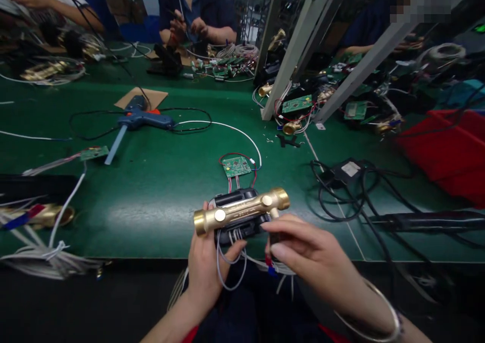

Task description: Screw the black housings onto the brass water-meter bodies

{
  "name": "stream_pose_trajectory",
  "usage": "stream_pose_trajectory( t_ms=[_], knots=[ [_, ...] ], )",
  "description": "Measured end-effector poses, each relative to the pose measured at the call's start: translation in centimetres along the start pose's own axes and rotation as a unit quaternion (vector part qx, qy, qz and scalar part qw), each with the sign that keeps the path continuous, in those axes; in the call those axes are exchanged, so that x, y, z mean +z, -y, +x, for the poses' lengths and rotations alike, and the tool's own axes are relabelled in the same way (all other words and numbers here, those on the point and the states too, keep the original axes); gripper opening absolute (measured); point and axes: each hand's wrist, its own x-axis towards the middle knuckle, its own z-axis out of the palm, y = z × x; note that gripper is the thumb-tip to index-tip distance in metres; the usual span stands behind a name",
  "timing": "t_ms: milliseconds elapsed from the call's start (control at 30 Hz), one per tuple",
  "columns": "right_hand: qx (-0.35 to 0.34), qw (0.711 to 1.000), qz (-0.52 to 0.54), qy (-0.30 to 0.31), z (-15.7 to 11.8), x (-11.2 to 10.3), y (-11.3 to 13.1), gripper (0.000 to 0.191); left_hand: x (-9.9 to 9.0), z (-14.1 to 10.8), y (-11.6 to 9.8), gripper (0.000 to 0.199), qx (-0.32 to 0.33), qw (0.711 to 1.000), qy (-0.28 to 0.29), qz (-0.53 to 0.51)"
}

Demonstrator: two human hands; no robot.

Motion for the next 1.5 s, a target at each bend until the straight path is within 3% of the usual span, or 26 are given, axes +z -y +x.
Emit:
stream_pose_trajectory(
  t_ms=[133, 333, 433, 533, 667, 733, 833, 900, 1033, 1167, 1333, 1500],
  knots=[
    [0.077, 0.989, 0.097, -0.076, 0.6, 3.5, -2.5, 0.014, 0.1, -0.7, -0.2, 0.07, 0.017, 0.999, -0.032, 0.029],
    [0.076, 0.984, 0.1, -0.127, 0.5, 4.5, -4.1, 0.021, 1.0, -1.6, -0.1, 0.067, -0.001, 0.99, -0.114, 0.084],
    [0.033, 0.991, 0.017, -0.125, 0.0, 4.1, -4.1, 0.014, 1.1, -1.5, -0.5, 0.049, -0.001, 0.982, -0.172, 0.076],
    [-0.101, 0.978, -0.138, -0.119, -0.3, 3.2, -3.7, 0.019, 1.0, -1.2, -1.0, 0.034, 0.021, 0.979, -0.195, 0.056],
    [-0.277, 0.908, -0.309, -0.052, 0.4, 2.6, -2.6, 0.033, 0.8, -0.9, -1.3, 0.028, 0.038, 0.98, -0.19, 0.038],
    [-0.302, 0.881, -0.364, 0.005, 1.2, 3.0, -2.4, 0.029, 0.8, -1.0, -1.2, 0.024, 0.038, 0.981, -0.188, 0.038],
    [-0.31, 0.857, -0.405, 0.075, 2.4, 3.8, -2.6, 0.038, 0.8, -1.1, -0.9, 0.018, 0.043, 0.981, -0.187, 0.037],
    [-0.335, 0.852, -0.392, 0.09, 2.8, 4.1, -3.1, 0.036, 0.8, -1.1, -0.8, 0.018, 0.047, 0.981, -0.187, 0.027],
    [-0.376, 0.866, -0.326, 0.051, 2.6, 3.7, -4.2, 0.023, 0.9, -0.9, -0.9, 0.02, 0.049, 0.979, -0.194, 0.028],
    [-0.355, 0.87, -0.342, 0.033, 1.7, 2.9, -4.8, 0.022, 0.8, -0.8, -1.0, 0.019, 0.045, 0.98, -0.188, 0.034],
    [-0.312, 0.886, -0.323, 0.111, 1.0, 2.0, -4.3, 0.028, 0.8, -0.8, -0.9, 0.02, 0.056, 0.979, -0.192, 0.027],
    [-0.324, 0.861, -0.355, 0.164, 1.7, 1.9, -3.0, 0.033, 0.9, -0.8, -0.7, 0.02, 0.068, 0.978, -0.199, 0.013]
  ],
)
